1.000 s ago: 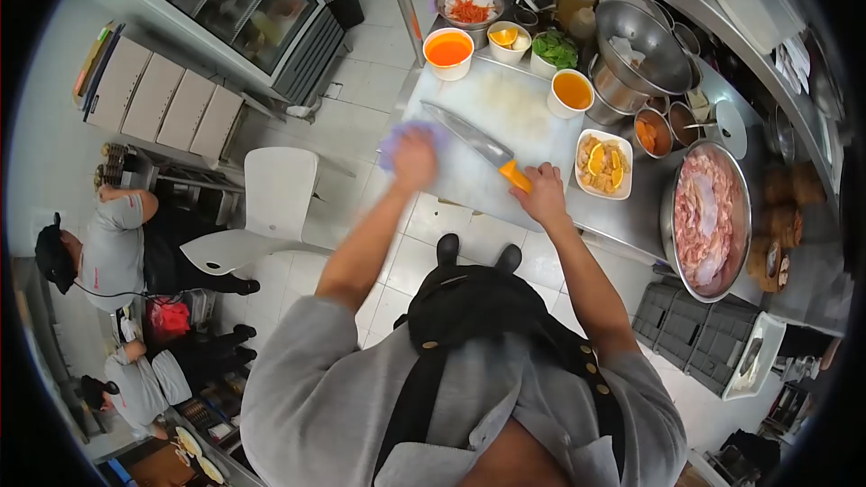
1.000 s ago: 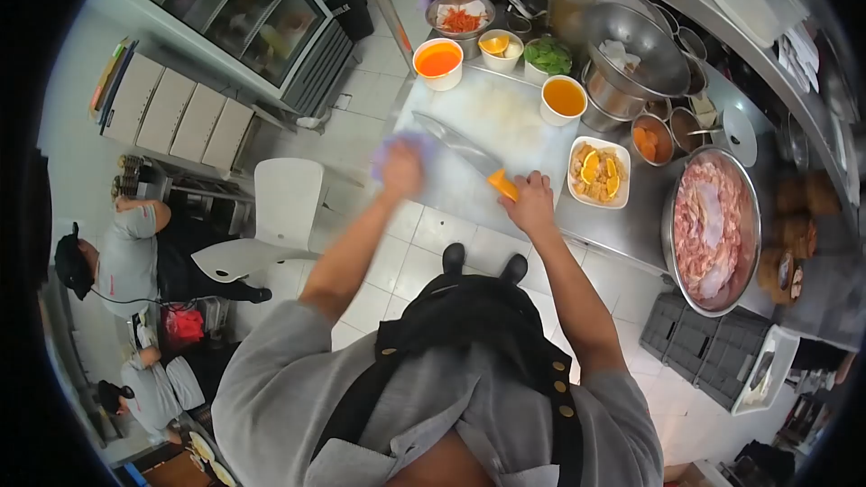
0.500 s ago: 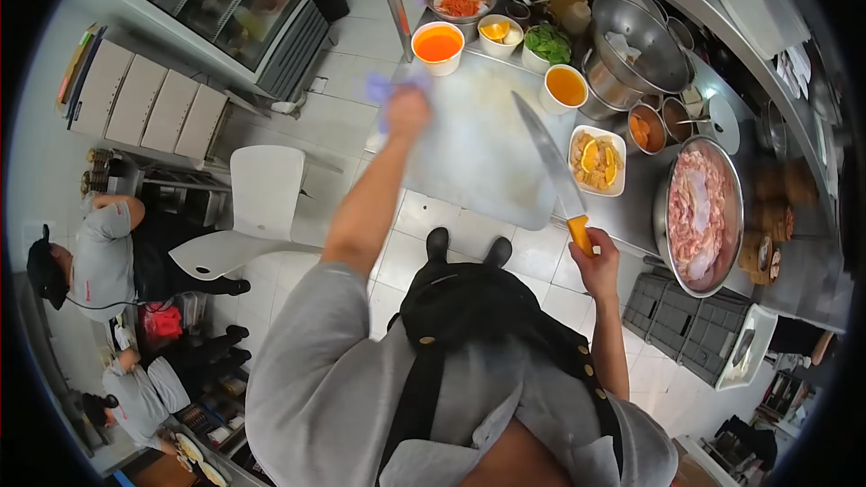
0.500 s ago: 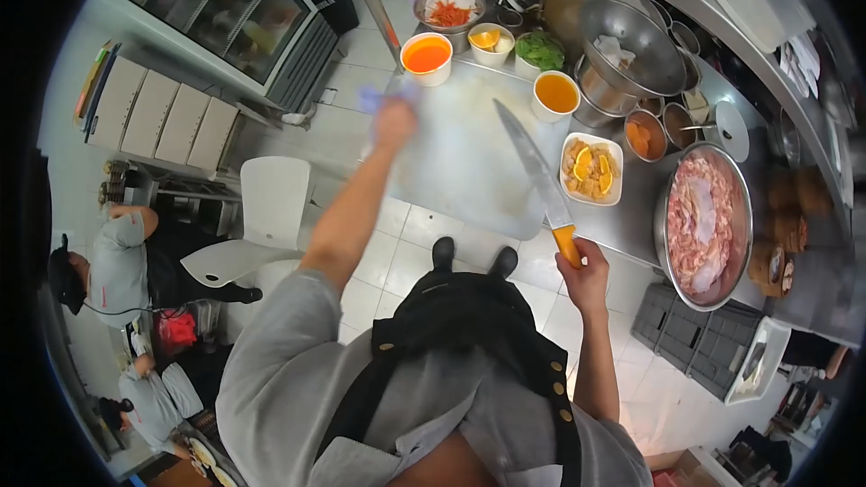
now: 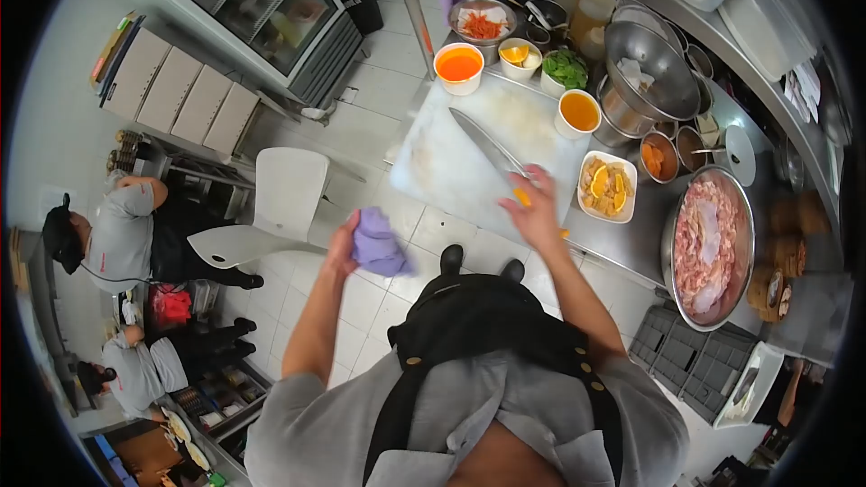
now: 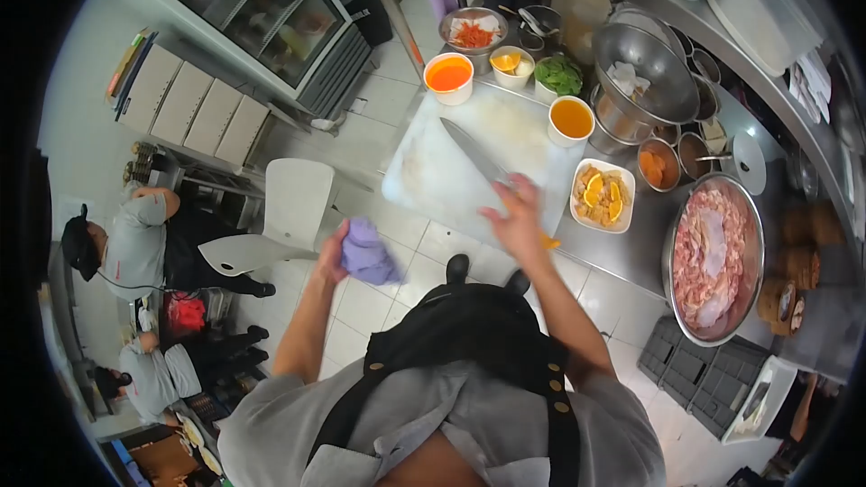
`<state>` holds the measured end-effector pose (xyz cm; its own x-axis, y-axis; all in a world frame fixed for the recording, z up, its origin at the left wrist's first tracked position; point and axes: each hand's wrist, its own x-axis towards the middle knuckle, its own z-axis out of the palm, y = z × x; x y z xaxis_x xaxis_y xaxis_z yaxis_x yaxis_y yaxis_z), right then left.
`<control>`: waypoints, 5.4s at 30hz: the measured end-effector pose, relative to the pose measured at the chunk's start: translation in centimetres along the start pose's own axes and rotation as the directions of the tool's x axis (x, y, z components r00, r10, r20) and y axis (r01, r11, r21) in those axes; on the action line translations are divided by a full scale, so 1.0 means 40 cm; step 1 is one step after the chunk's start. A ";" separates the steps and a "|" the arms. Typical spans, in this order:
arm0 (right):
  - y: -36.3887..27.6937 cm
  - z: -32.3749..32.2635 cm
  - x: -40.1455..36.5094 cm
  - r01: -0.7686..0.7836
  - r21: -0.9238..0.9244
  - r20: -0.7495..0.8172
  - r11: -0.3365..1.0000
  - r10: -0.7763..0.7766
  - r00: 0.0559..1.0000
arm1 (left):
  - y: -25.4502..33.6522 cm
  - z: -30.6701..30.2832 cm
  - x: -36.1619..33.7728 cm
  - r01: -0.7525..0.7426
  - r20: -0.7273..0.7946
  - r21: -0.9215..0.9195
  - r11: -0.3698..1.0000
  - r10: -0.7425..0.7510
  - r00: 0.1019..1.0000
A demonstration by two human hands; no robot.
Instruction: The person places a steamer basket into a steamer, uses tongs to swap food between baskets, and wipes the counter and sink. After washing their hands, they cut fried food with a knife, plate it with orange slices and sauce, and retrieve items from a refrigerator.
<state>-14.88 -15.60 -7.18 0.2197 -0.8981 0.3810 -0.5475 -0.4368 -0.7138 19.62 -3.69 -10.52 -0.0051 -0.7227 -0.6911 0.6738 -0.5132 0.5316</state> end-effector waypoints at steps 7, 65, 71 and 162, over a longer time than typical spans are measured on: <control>-0.113 0.333 0.051 -0.146 0.751 0.348 0.644 -0.197 0.917 | -0.008 0.191 0.052 -0.387 -0.135 -0.348 0.854 0.362 0.922; 0.182 0.284 0.614 -0.471 -0.176 0.129 0.865 0.494 0.860 | 0.186 0.567 0.521 -0.382 -0.337 -0.169 0.909 0.311 0.889; 0.242 0.275 0.561 -0.778 0.593 0.461 0.207 0.706 0.538 | 0.073 0.366 0.365 -0.796 0.139 0.482 0.368 0.864 0.483; 0.134 -0.496 0.018 -0.700 0.396 -0.241 0.594 0.803 0.545 | -0.094 0.244 0.283 -0.505 0.629 0.764 -0.401 0.634 0.450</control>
<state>-33.66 -17.55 0.93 -0.5147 -0.8276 -0.2240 -0.1590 0.3489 -0.9236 9.82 -14.46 -15.59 -0.0405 -0.9416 0.3342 -0.8325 0.2167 0.5098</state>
